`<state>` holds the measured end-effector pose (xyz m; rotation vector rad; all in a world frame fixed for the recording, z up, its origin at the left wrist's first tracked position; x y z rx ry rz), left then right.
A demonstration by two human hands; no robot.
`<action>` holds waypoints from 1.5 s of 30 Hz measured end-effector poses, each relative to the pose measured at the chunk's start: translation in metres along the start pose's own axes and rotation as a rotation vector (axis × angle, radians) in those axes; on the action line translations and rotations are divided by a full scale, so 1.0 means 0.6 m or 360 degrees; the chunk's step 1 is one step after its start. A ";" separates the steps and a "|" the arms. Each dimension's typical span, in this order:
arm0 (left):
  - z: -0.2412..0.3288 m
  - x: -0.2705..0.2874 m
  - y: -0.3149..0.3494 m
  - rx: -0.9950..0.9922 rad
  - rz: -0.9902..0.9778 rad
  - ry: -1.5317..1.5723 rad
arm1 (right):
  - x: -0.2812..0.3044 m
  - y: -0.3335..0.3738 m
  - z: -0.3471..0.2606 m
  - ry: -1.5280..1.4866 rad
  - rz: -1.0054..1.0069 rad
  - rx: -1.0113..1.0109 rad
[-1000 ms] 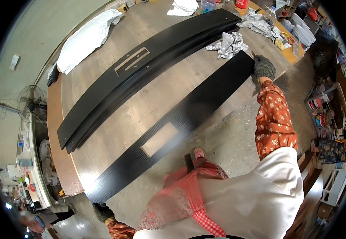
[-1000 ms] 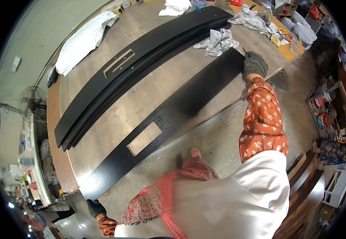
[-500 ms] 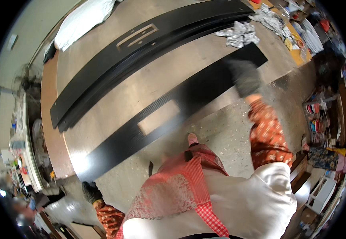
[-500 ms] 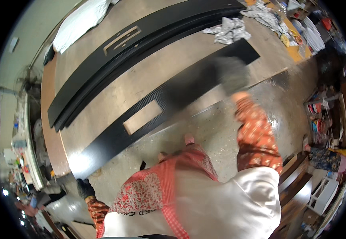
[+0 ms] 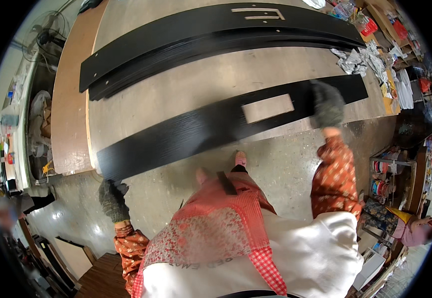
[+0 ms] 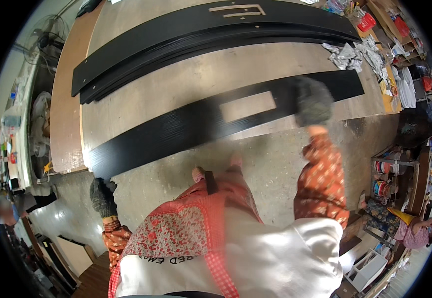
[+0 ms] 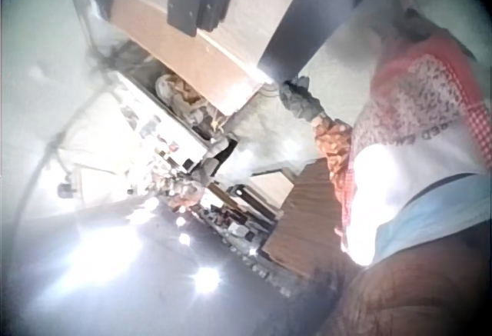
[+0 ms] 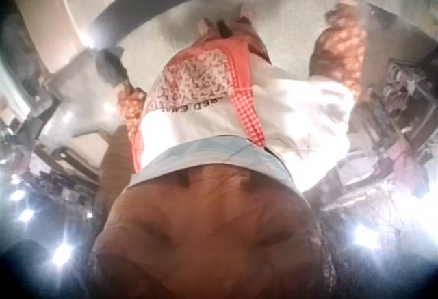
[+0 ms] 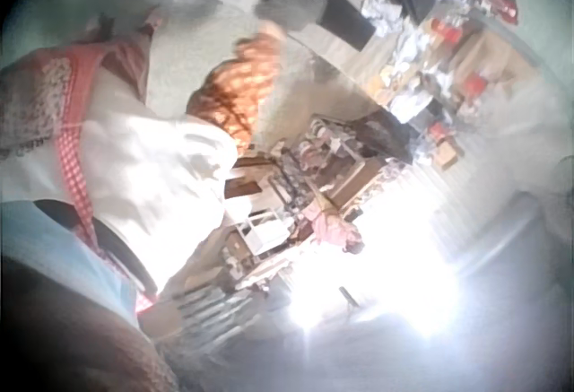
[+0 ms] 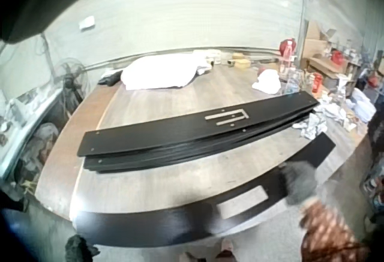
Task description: The person wipes and scrubs several long black wooden parts on a workbench using a white cloth and a yellow sponge. They repeatedly flip the parts to clean both sides and edges, then stack the cleaned pieces together.
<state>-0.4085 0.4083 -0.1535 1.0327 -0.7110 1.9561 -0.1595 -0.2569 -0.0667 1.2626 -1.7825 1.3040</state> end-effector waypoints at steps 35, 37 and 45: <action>-0.101 -0.026 0.116 0.0580 0.0060 0.1633 | -0.236 0.297 -0.839 -0.0506 -0.0092 0.1541; -0.085 -0.013 0.120 0.0443 0.0086 0.1670 | -0.292 0.293 -0.873 -0.0386 -0.0713 0.1453; -0.185 -0.072 0.207 0.1140 0.0210 0.1905 | -0.267 0.146 -0.691 0.0199 -0.0642 0.0773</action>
Point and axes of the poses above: each hand's wrist, its own y-axis away from the middle knuckle, its own x-axis out of the back of the hand, z = x × y, the point moved 10 cm from there along -y, towards the middle knuckle
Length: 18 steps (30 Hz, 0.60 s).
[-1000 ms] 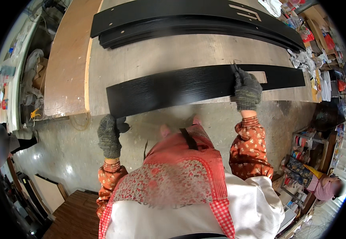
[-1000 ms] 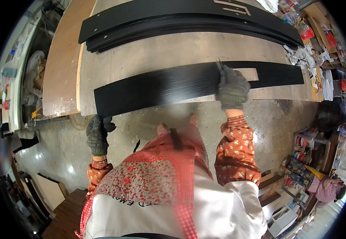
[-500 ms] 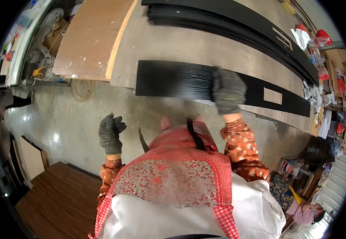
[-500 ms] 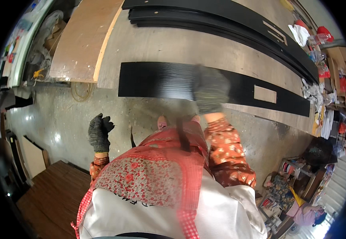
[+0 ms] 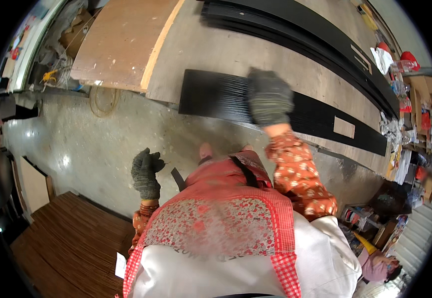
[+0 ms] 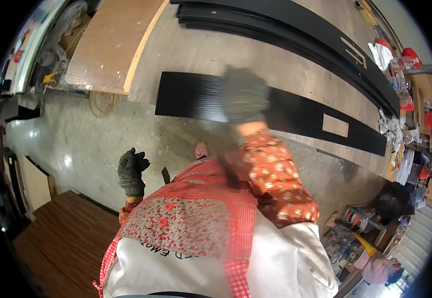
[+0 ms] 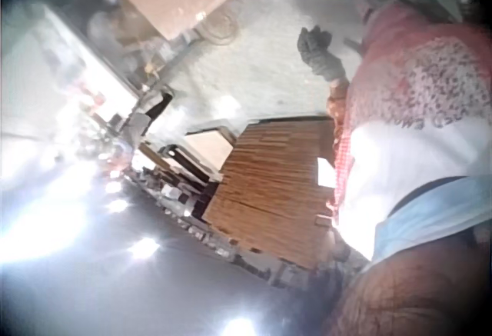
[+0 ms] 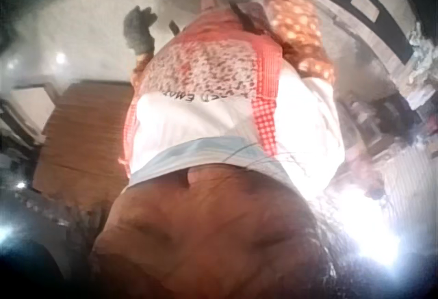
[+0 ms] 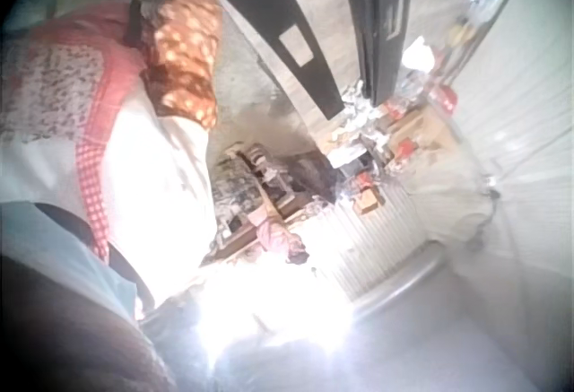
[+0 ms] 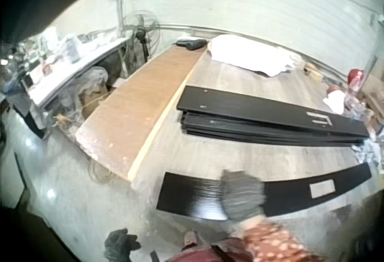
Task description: The person wipes and scrubs several long black wooden parts on a workbench using a white cloth and a yellow sponge. They repeatedly flip the parts to clean both sides and edges, then stack the cleaned pieces together.
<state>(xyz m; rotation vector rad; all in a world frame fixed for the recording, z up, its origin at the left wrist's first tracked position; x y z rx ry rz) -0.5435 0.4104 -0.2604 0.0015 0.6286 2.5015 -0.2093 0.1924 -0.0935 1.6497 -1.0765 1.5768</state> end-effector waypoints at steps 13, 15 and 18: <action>0.132 -0.248 0.025 -0.0777 -0.0748 -0.0849 | 0.078 0.204 0.331 0.0198 0.0417 -0.0669; 0.160 -0.292 0.047 -0.1303 -0.0826 -0.1242 | 0.093 0.246 0.378 0.0257 0.0490 -0.0858; 0.134 -0.301 0.011 -0.0756 -0.0814 -0.0857 | 0.021 0.206 0.232 -0.0095 0.0400 -0.0327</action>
Point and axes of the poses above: each hand's wrist, its own y-axis away from the middle knuckle, its own x-axis out of the back of the hand, z = x × y, the point moved 10 cm from there along -y, towards the middle knuckle
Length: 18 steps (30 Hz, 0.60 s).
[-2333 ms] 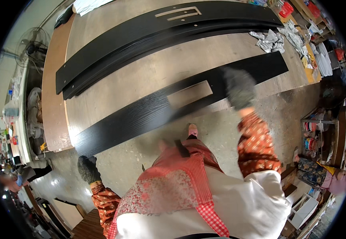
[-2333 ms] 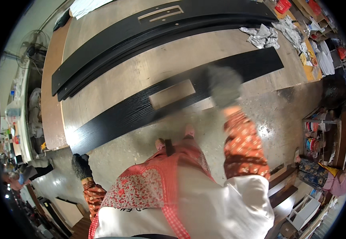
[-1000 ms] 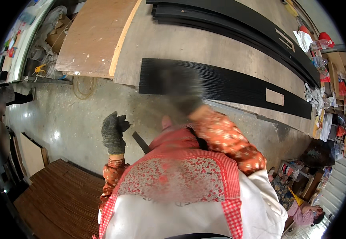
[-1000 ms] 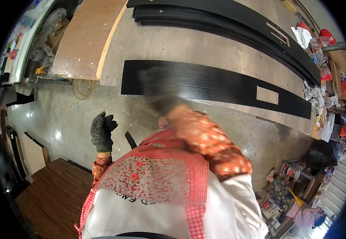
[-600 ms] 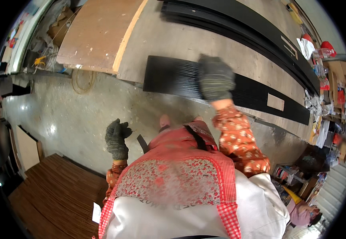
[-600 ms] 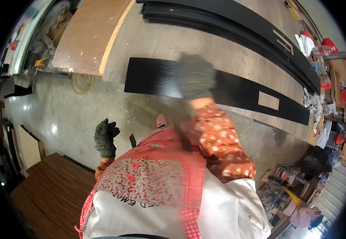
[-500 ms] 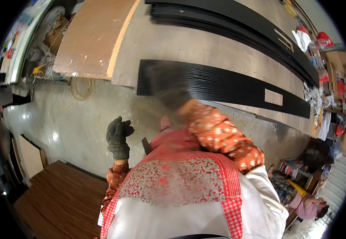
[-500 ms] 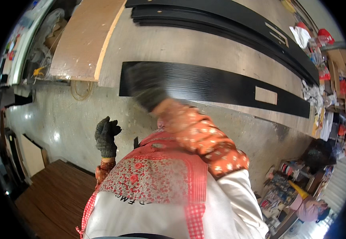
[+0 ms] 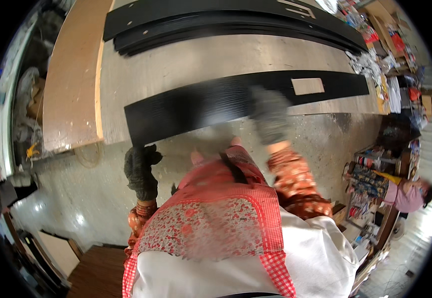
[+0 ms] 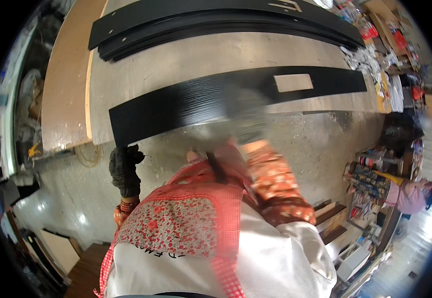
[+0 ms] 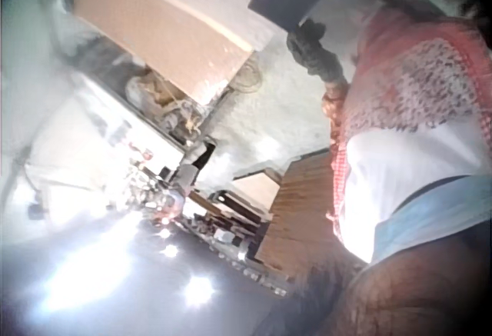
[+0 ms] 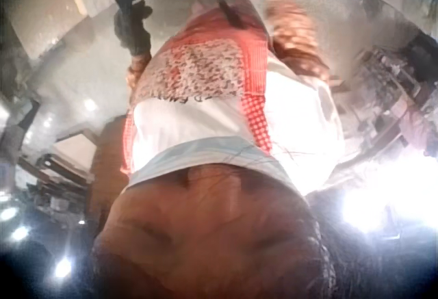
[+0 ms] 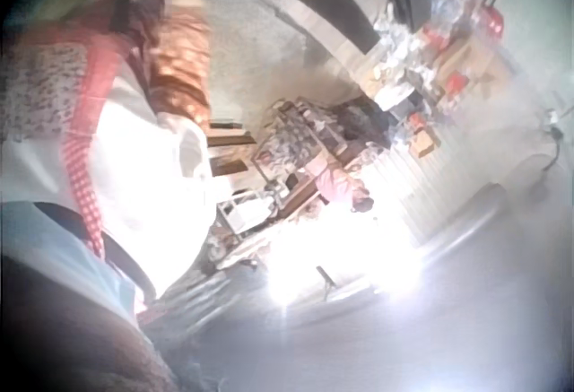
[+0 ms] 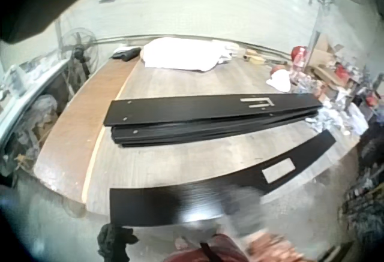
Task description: The person wipes and scrubs several long black wooden parts on a workbench using a white cloth and a yellow sponge. They repeatedly flip the parts to clean both sides and edges, then stack the cleaned pieces together.
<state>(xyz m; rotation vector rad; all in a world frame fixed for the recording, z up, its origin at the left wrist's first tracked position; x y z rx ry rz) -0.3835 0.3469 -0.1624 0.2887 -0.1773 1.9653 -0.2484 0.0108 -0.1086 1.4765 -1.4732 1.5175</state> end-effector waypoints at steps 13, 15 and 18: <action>0.034 -0.016 -0.001 -0.0330 0.0057 -0.1005 | -0.022 0.025 0.000 0.0103 -0.0209 -0.0085; 0.038 -0.015 -0.002 -0.0315 0.0110 -0.0993 | 0.014 0.030 -0.050 0.0049 0.0257 0.0055; 0.041 -0.001 0.005 -0.0363 0.0154 -0.0873 | 0.042 0.012 0.072 0.0161 -0.0035 -0.0251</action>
Point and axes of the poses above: each hand's wrist, its own y-axis away from the middle knuckle, its own x-axis out of the back of the hand, z = x × y, the point moved 10 cm from there along -y, towards the middle knuckle
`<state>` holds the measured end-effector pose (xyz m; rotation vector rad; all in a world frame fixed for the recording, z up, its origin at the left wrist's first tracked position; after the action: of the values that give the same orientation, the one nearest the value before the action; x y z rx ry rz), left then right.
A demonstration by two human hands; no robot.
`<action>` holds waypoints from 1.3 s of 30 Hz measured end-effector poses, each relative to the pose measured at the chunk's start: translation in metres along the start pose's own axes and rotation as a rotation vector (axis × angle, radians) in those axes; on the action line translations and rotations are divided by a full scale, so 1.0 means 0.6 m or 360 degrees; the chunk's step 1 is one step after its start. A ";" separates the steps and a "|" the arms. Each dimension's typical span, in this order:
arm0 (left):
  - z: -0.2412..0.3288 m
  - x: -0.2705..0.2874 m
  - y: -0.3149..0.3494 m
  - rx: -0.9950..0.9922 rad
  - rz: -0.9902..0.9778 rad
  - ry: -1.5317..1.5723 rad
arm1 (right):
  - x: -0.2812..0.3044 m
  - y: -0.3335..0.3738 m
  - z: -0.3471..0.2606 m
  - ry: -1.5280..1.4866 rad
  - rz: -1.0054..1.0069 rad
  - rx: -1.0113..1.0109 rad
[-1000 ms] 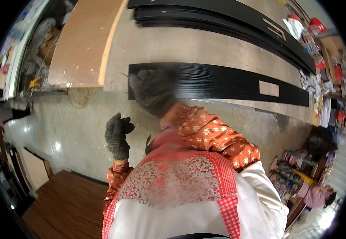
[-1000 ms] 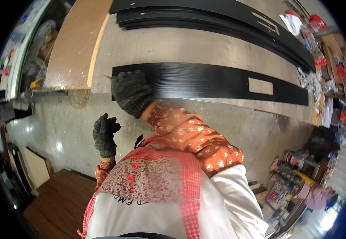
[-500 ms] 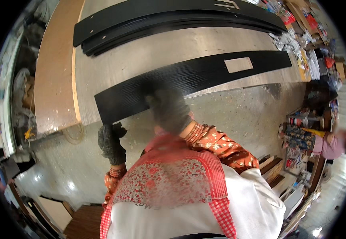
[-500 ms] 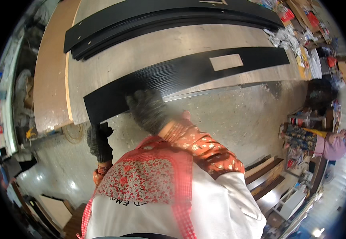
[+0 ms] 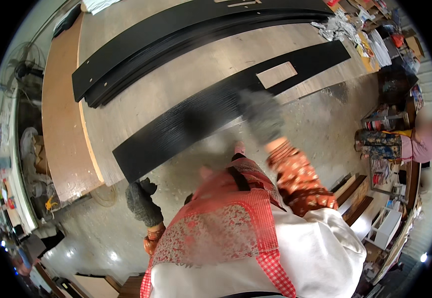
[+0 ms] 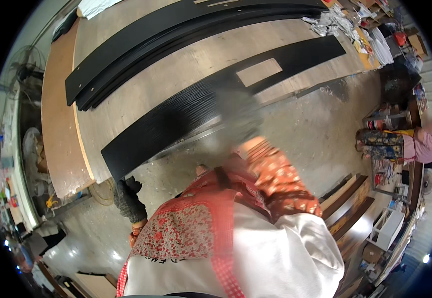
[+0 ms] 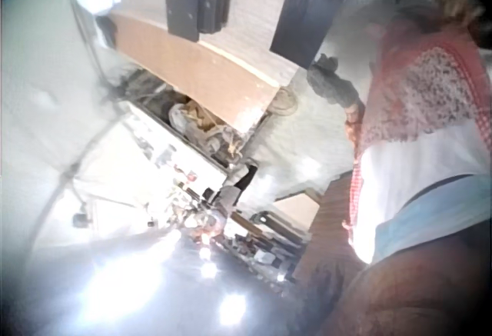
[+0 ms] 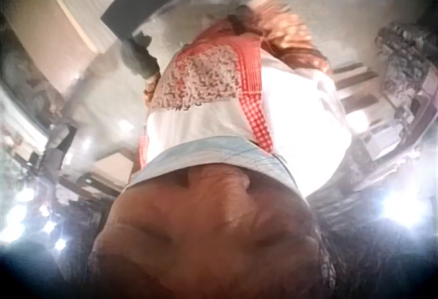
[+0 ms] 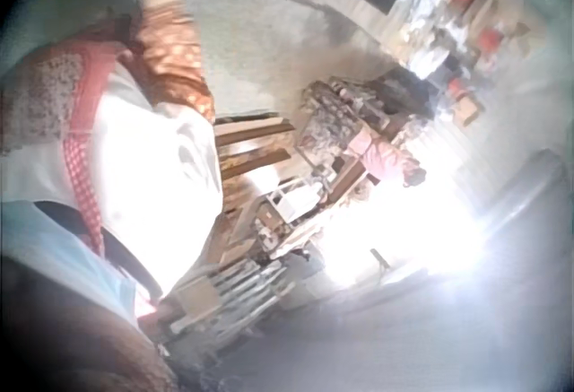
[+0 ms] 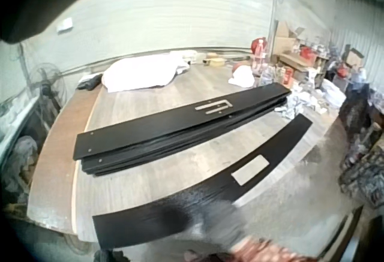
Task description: The person wipes and scrubs several long black wooden parts on a workbench using a white cloth and a yellow sponge. They repeatedly flip the parts to clean both sides and edges, then stack the cleaned pieces together.
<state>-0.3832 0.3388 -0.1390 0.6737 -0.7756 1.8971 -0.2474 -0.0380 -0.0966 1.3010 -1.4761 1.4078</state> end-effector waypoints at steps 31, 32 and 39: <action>0.670 -0.423 -0.027 -0.1094 -0.0094 -0.0234 | 0.141 -0.146 0.923 0.0281 0.0316 -0.0595; 0.661 -0.431 -0.029 -0.1062 -0.0046 -0.0277 | 0.164 -0.136 0.970 0.0192 0.0383 -0.0694; 0.649 -0.454 -0.038 -0.1060 -0.0014 -0.0432 | 0.185 -0.255 0.938 0.0409 0.0416 -0.0247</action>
<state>-0.2038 -0.0978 -0.0789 0.5042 -1.4813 1.4152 -0.0463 -0.5936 -0.0390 0.8203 -1.5823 1.5257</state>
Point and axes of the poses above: each hand's wrist, its own y-axis away from the middle knuckle, its own x-axis out of the back of the hand, z = x × y, the point moved 10 cm from there along -y, towards the middle knuckle
